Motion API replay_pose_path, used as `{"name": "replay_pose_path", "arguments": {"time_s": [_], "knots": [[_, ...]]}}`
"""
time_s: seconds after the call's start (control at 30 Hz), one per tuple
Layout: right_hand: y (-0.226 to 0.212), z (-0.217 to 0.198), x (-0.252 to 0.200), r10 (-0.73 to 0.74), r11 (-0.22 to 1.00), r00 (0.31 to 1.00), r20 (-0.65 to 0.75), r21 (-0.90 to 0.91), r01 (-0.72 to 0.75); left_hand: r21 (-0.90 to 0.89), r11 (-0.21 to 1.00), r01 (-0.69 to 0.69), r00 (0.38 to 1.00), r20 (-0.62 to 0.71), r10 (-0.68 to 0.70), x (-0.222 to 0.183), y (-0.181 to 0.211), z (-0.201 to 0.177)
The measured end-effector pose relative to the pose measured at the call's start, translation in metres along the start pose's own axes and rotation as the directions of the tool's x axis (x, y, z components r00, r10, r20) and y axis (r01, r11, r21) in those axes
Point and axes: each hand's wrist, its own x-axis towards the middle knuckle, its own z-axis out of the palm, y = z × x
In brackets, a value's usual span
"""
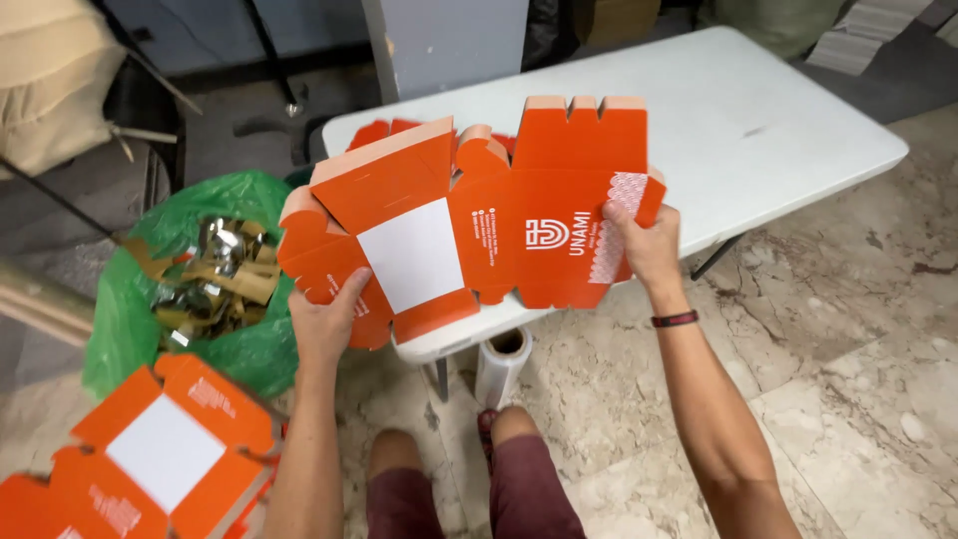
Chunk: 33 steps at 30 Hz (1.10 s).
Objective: Counting and stacking orange cardboard packaging boxes on a table and the floor.
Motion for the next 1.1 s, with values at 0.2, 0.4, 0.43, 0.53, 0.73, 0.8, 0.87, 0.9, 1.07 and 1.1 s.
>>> {"name": "replay_pose_path", "arguments": {"time_s": [0.2, 0.4, 0.43, 0.53, 0.73, 0.8, 0.87, 0.9, 1.07, 1.1], "knots": [[0.016, -0.072, -0.130, 0.051, 0.978, 0.998, 0.042, -0.203, -0.041, 0.236, 0.959, 0.159, 0.987, -0.002, -0.163, -0.129, 0.053, -0.065], [0.014, -0.044, -0.282, 0.259, 0.862, 0.960, 0.110, -0.475, -0.178, 0.695, 0.609, 0.381, 0.892, -0.104, -0.439, -0.267, 0.014, -0.088], [0.025, -0.034, -0.302, 0.286, 0.819, 0.949, 0.132, -0.548, -0.170, 0.845, 0.435, 0.311, 0.884, -0.089, -0.459, -0.282, -0.002, -0.084], [0.064, -0.029, -0.342, 0.547, 0.676, 0.834, 0.078, -0.629, -0.384, 0.827, 0.443, 0.347, 0.840, -0.064, -0.539, -0.315, -0.029, -0.095], [0.077, -0.033, -0.331, 0.865, 0.459, 0.498, 0.063, -0.501, -0.734, 0.162, 0.655, 0.738, 0.627, 0.192, -0.755, -0.286, -0.019, -0.147], [0.153, -0.049, -0.322, 0.863, 0.416, 0.501, 0.064, -0.653, -0.633, 0.166, 0.586, 0.793, 0.551, 0.212, -0.807, -0.291, -0.051, -0.151], [0.171, -0.046, -0.312, 0.869, 0.341, 0.491, 0.060, -0.791, -0.507, 0.169, 0.499, 0.850, 0.457, 0.235, -0.858, -0.300, -0.082, -0.153], [0.152, -0.028, -0.302, 0.689, 0.595, 0.703, 0.175, -0.691, -0.411, 0.133, 0.451, 0.883, 0.417, 0.223, -0.881, -0.302, -0.095, -0.155], [0.117, 0.053, -0.253, 0.281, 0.890, 0.783, 0.555, -0.456, 0.004, 0.075, 0.359, 0.930, 0.327, 0.274, -0.904, -0.337, -0.199, -0.176], [0.132, 0.061, -0.254, 0.365, 0.883, 0.688, 0.627, -0.468, -0.042, -0.021, 0.407, 0.913, 0.398, 0.265, -0.879, -0.344, -0.211, -0.171]]}}
